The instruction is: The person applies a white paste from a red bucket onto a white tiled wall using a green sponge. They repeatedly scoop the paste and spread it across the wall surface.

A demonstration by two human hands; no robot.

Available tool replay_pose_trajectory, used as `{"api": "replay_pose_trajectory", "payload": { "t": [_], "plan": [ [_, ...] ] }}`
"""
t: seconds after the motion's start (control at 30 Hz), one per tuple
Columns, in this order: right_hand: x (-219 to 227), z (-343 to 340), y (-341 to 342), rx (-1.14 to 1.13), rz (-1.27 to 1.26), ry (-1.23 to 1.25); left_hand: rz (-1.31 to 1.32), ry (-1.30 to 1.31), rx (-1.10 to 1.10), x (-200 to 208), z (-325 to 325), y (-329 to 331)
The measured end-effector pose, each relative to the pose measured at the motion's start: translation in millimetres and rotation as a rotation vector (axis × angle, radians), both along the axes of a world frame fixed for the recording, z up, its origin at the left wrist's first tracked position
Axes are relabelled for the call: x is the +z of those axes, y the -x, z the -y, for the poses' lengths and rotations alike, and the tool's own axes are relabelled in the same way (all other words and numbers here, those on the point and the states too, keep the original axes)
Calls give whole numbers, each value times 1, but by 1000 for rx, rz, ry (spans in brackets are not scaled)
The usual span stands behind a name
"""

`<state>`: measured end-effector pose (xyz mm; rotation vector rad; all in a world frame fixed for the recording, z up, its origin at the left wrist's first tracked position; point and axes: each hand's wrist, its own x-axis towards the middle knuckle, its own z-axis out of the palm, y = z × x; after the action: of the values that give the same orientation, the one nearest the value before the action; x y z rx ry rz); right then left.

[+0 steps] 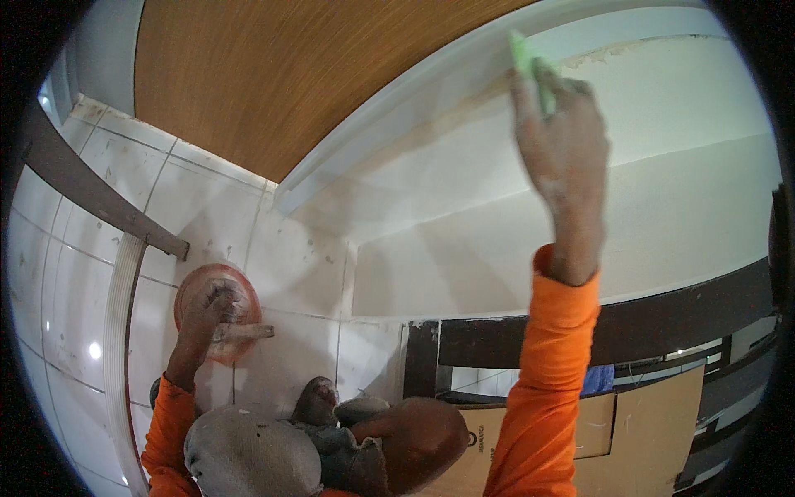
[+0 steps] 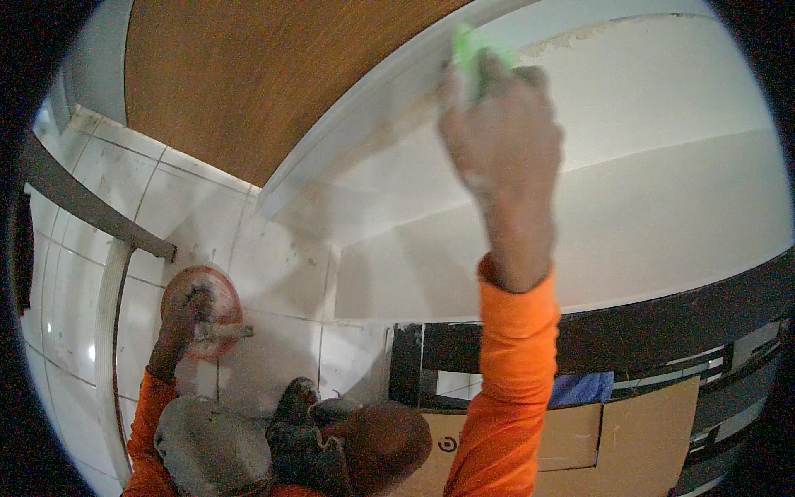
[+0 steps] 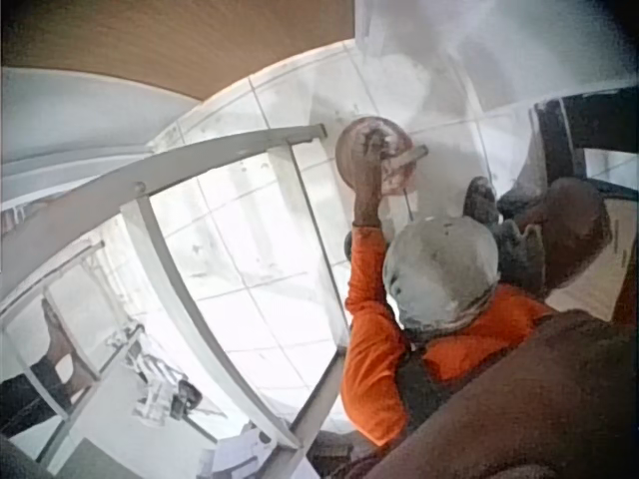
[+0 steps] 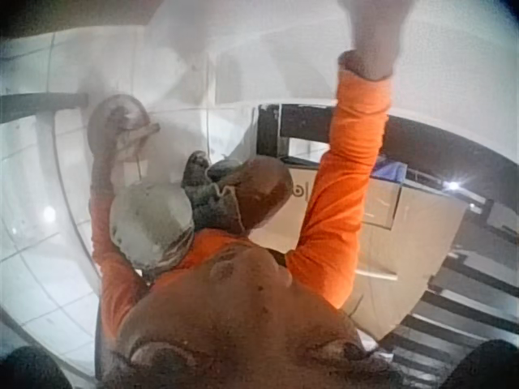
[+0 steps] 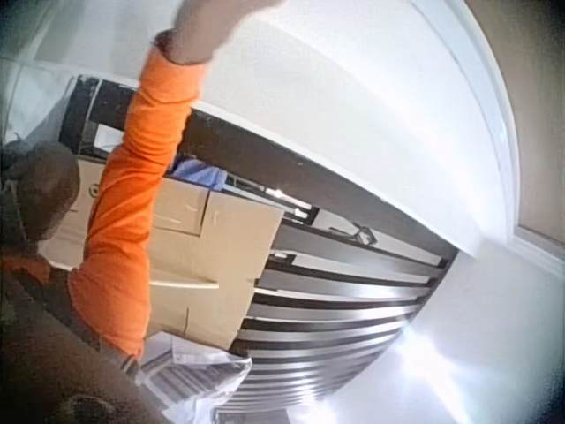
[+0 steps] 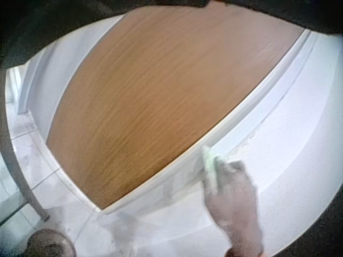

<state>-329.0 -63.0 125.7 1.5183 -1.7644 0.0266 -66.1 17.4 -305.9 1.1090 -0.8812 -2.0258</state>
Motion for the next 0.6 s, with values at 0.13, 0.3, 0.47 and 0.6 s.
{"api": "replay_pose_trajectory", "payload": {
  "t": [0.13, 0.3, 0.47, 0.6],
  "plan": [
    [-71, -1, -9, -32, 139, -104, -31, -10, -11, -1, -3, -4],
    [-83, -17, -13, 18, 253, -114, -43, 94, 0, 11, -11, -13],
    [48, -16, 10, 84, 173, 182, -2, 17, -22, 16, -6, -26],
    [114, 0, 8, 135, 273, 270, -26, 119, 35, 17, -11, -19]
  ]
}}
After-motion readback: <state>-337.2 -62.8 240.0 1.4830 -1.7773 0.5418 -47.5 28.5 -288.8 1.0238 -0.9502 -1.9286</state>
